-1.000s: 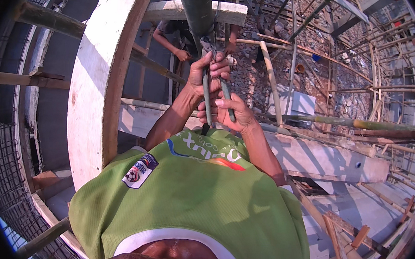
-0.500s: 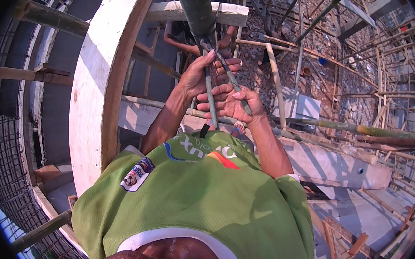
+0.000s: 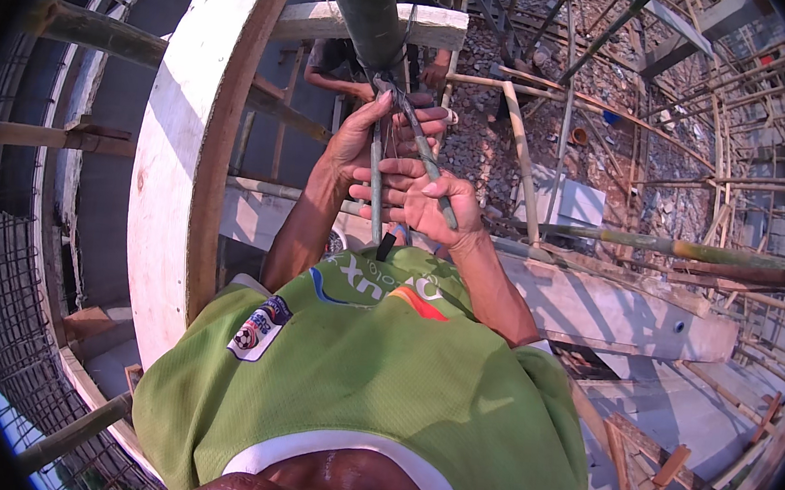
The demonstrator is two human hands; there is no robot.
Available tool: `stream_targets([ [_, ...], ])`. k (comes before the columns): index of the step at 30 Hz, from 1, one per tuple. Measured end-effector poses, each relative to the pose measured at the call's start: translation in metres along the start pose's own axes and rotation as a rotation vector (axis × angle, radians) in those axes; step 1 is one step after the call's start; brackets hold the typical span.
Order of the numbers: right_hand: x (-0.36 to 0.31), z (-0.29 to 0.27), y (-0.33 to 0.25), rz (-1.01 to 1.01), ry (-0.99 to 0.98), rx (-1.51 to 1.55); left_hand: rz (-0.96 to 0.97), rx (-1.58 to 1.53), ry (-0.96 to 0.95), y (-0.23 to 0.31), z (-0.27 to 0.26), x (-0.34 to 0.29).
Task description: The person assembles bamboo scaffolding by hammering nails into wooden planks and bamboo poles, then ties wire to secure the joints. The person works on a curved wooden formwork structure at a construction site.
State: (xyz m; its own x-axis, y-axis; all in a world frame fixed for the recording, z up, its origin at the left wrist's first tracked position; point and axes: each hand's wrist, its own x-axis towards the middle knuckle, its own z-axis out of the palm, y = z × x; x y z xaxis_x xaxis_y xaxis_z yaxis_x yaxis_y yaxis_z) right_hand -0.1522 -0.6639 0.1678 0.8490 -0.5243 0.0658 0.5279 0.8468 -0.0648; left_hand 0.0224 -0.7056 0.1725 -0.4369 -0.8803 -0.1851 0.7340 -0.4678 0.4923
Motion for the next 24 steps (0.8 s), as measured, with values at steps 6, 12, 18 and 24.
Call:
stream_targets([
  [6,-0.003,-0.021,0.004,-0.052,0.296,-0.521,0.04,0.213,0.025,-0.009,-0.039,-0.006],
  [12,-0.025,-0.045,0.007,0.166,-0.111,0.014,0.245,0.23,0.213,-0.017,-0.053,-0.015],
  [18,-0.07,-0.088,0.015,0.101,0.372,-0.364,0.202,0.777,0.455,-0.003,-0.036,-0.005],
  [24,-0.099,-0.085,-0.04,-0.014,0.669,-0.905,0.11,-0.022,0.362,0.005,0.043,0.011],
])
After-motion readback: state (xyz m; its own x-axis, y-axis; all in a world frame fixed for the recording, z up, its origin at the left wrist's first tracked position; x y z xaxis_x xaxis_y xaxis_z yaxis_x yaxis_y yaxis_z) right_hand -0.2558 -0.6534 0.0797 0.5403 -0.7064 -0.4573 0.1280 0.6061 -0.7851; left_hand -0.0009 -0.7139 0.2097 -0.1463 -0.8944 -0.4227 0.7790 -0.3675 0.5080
